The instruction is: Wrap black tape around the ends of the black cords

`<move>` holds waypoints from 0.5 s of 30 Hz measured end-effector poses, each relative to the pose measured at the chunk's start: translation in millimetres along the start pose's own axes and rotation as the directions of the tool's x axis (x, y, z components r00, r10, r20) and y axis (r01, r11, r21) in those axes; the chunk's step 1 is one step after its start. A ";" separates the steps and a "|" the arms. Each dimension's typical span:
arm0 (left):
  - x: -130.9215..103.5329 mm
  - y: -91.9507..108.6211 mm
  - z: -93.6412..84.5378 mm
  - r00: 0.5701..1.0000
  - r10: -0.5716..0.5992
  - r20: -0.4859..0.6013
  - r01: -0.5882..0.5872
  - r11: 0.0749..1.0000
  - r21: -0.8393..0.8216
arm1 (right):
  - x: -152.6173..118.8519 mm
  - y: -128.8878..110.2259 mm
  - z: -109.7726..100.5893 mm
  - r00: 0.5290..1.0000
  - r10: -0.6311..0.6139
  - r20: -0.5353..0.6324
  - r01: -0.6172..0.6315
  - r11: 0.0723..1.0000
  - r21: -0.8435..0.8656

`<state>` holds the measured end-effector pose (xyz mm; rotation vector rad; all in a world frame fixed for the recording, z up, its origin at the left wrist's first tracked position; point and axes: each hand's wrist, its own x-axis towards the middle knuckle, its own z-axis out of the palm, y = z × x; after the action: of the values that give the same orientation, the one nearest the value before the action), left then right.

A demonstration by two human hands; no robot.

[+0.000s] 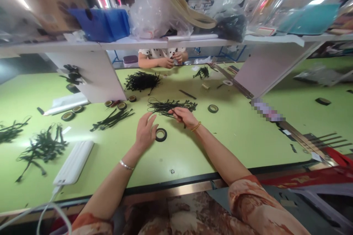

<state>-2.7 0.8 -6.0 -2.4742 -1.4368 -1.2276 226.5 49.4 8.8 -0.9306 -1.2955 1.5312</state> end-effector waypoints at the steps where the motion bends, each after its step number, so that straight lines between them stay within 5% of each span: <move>1: 1.7 3.2 -3.4 0.999 0.030 -0.015 -0.030 0.999 0.037 | -2.5 0.4 7.6 0.997 0.011 0.078 -0.007 0.999 -0.051; 4: 5.8 6.3 -10.1 0.993 0.093 0.078 -0.102 0.987 0.123 | -8.0 1.9 24.9 0.955 0.034 0.294 0.034 0.974 -0.222; 6: 7.0 1.9 -10.9 0.975 0.082 0.207 -0.115 0.981 0.153 | -9.2 2.1 27.9 0.939 0.052 0.339 0.058 0.949 -0.308; 11: 6.3 -14.8 -8.5 0.969 -0.112 0.222 0.058 0.970 0.235 | -4.6 0.6 7.7 0.991 0.056 0.122 -0.006 0.927 -0.376; 15: 6.8 -18.2 -10.1 0.968 -0.119 0.219 0.074 0.976 0.203 | -3.4 -2.0 -6.4 0.984 -0.010 0.178 0.085 0.903 -0.421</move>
<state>-20.6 12.2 -0.9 -2.5040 -1.6591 -0.7859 233.8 48.2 9.7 -1.0433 -1.8153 1.3333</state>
